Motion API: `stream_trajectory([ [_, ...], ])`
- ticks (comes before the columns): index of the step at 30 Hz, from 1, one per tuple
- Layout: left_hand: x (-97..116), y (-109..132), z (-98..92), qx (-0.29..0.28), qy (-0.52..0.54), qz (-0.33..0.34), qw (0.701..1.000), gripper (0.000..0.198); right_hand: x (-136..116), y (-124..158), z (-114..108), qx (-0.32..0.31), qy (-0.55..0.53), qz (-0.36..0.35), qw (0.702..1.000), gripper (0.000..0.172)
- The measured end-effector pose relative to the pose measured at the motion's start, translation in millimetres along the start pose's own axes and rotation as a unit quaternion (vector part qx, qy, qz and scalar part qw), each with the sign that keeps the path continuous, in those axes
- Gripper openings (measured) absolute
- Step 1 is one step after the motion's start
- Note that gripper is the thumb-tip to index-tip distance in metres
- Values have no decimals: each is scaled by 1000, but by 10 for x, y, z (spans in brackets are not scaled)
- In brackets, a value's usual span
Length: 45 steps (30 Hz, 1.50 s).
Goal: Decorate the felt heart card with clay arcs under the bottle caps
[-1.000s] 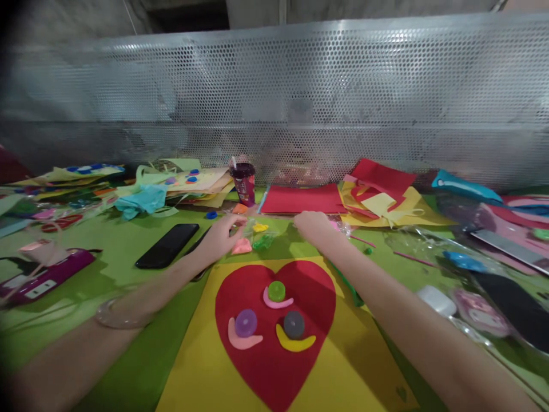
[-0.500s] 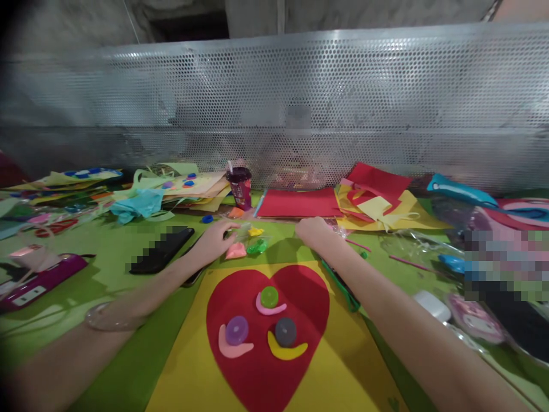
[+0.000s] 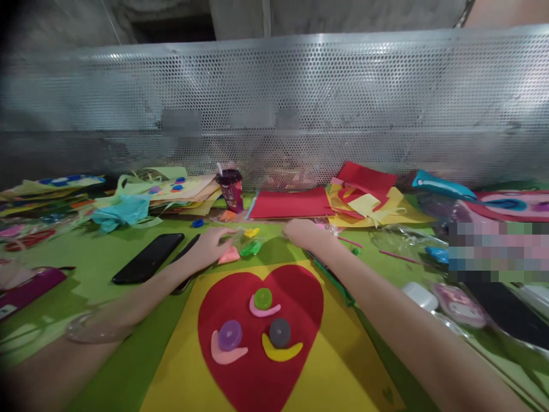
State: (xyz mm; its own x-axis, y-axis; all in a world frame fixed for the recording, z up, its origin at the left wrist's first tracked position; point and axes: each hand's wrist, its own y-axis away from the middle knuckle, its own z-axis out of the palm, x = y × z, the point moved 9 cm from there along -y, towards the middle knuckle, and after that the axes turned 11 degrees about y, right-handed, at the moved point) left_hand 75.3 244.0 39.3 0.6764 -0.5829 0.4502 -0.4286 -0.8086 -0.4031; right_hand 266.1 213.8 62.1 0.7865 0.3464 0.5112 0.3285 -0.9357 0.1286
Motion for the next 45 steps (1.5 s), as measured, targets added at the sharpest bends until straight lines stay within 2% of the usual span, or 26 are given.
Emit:
stream_trajectory([
  [6, -13, 7, -33, 30, 7, -13, 999, 30, -32, 14, -20, 21, -3, -11, 1000, 27],
  [13, -113, 34, -134, 84, 6, -85, 993, 34, -74, 4, -73, 49, -18, -23, 998, 27],
  [17, -134, 32, -150, 88, 18, -108, 990, 32, -140, -22, -69, 59, -32, -38, 997, 27],
  [25, -71, -36, -188, 85, 89, -97, 988, 26, -299, -22, -171, 95, -115, -97, 984, 25],
  [30, 38, 6, -212, 68, 138, -98, 983, 23, -242, -90, -172, 125, -159, -48, 978, 24],
  [35, -25, 25, -183, 71, 198, -125, 970, 30, -47, -85, -215, 167, -199, 25, 965, 24],
  [41, -118, 6, -93, 63, 264, -145, 951, 28, -10, -78, -209, 183, -244, 34, 952, 26],
  [45, -120, 6, -140, 77, 277, -142, 947, 25, 59, -78, -232, 190, -295, 57, 935, 21],
])
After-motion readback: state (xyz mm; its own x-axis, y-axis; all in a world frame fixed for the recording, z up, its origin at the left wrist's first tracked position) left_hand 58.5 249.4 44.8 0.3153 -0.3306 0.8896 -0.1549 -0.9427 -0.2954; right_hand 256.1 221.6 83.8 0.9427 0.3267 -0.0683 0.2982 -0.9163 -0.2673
